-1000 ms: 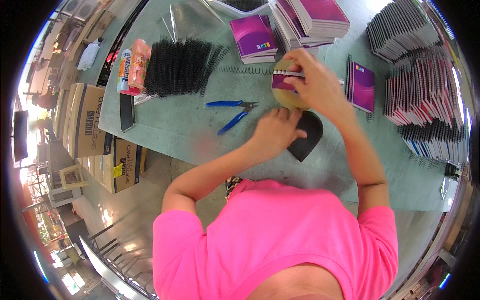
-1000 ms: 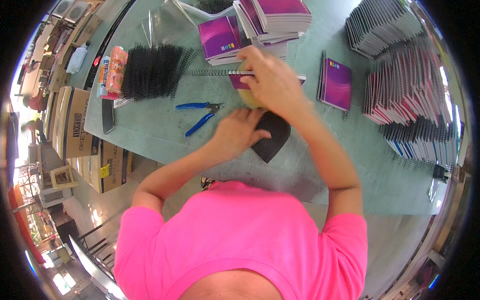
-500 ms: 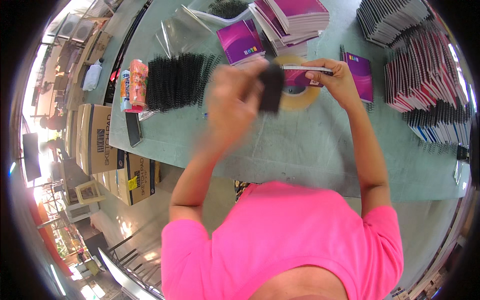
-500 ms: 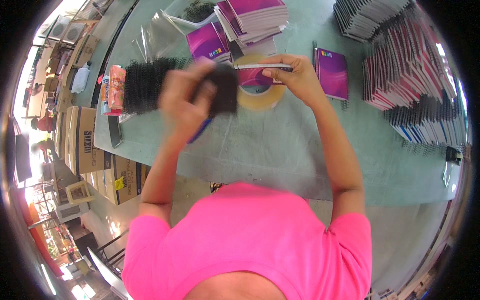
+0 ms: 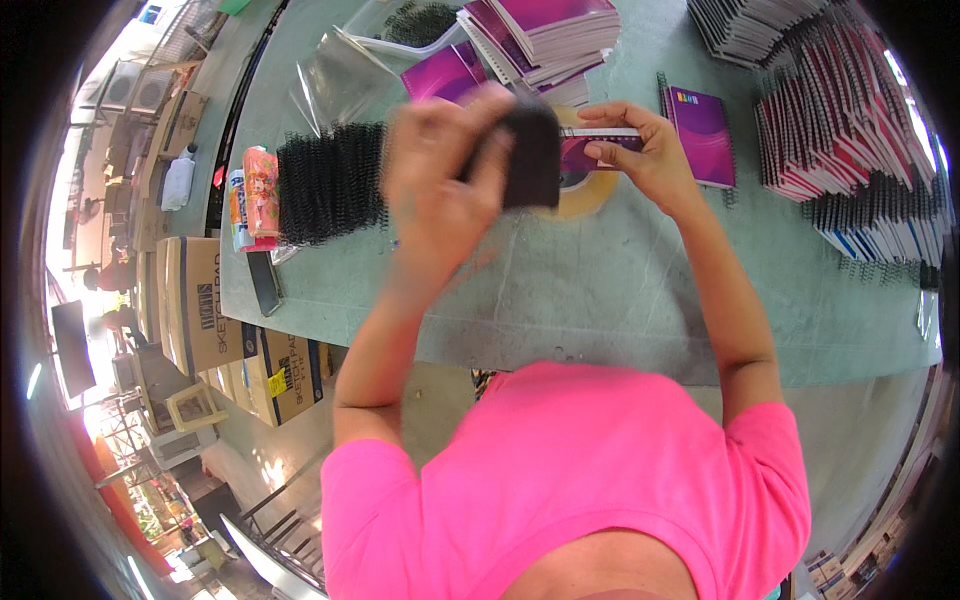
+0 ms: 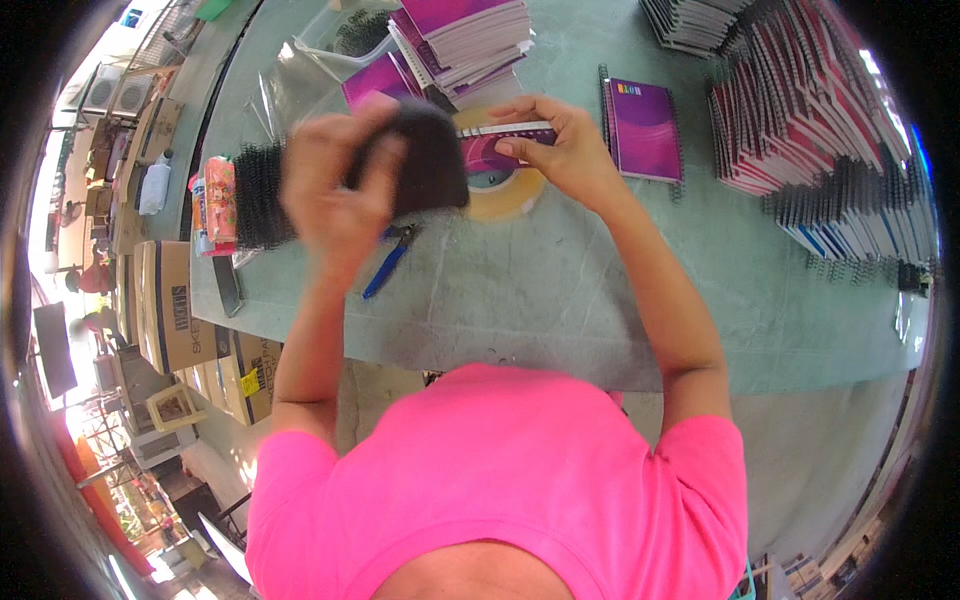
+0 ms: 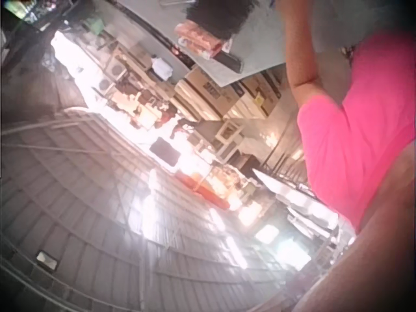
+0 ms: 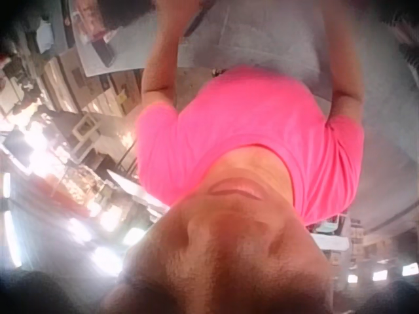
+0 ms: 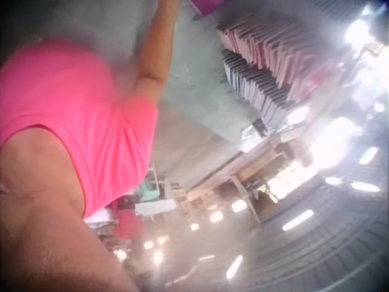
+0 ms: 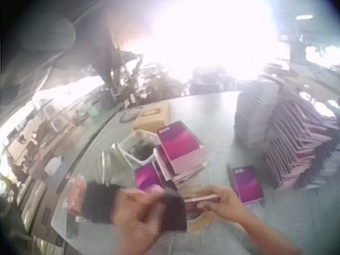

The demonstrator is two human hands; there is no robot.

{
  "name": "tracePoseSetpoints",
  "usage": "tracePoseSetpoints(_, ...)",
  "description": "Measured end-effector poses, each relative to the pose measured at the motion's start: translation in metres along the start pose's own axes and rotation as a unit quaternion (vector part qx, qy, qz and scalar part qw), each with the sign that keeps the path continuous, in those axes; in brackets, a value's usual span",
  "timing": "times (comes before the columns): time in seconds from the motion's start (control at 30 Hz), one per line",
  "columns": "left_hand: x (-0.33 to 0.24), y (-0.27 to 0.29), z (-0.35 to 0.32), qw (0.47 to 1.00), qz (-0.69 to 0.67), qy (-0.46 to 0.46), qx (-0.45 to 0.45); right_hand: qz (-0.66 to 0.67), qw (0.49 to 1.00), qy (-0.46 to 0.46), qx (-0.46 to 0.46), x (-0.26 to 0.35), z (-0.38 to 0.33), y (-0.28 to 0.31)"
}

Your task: The person binds small purple notebooks by inserting a wire spiral into the pre-punched holes of each notebook by hand.

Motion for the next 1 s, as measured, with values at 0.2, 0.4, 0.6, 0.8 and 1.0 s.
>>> tracePoseSetpoints(0.2, -0.008, -0.021, -0.007, 0.995, -0.033, 0.059, 0.068, 0.001, 1.0, -0.016, 0.016, -0.016, -0.006, 0.008)
tracePoseSetpoints(0.4, -0.012, -0.032, -0.016, 0.994, -0.018, 0.026, 0.108, 0.014, 0.999, 0.029, 0.025, -0.007, -0.006, 0.002)
tracePoseSetpoints(0.6, -0.018, -0.038, -0.012, 0.993, -0.057, 0.04, 0.094, 0.022, 0.999, 0.018, 0.036, -0.011, -0.011, 0.001)
tracePoseSetpoints(0.8, -0.017, -0.029, 0.005, 0.999, -0.039, -0.002, 0.025, -0.007, 0.999, -0.001, 0.04, -0.01, -0.014, -0.001)
tracePoseSetpoints(1.0, -0.022, -0.022, 0.006, 0.998, -0.055, -0.019, -0.039, -0.047, 0.998, 0.007, 0.037, -0.01, -0.014, -0.001)
Point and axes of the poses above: each hand's wrist, its own z-axis towards the middle knuckle, its own y-axis out of the back of the hand, x = y × z, the point moved 7 cm from there along z, towards the middle knuckle, and after that the axes turned 3 degrees about -x, right-handed, at the moved point
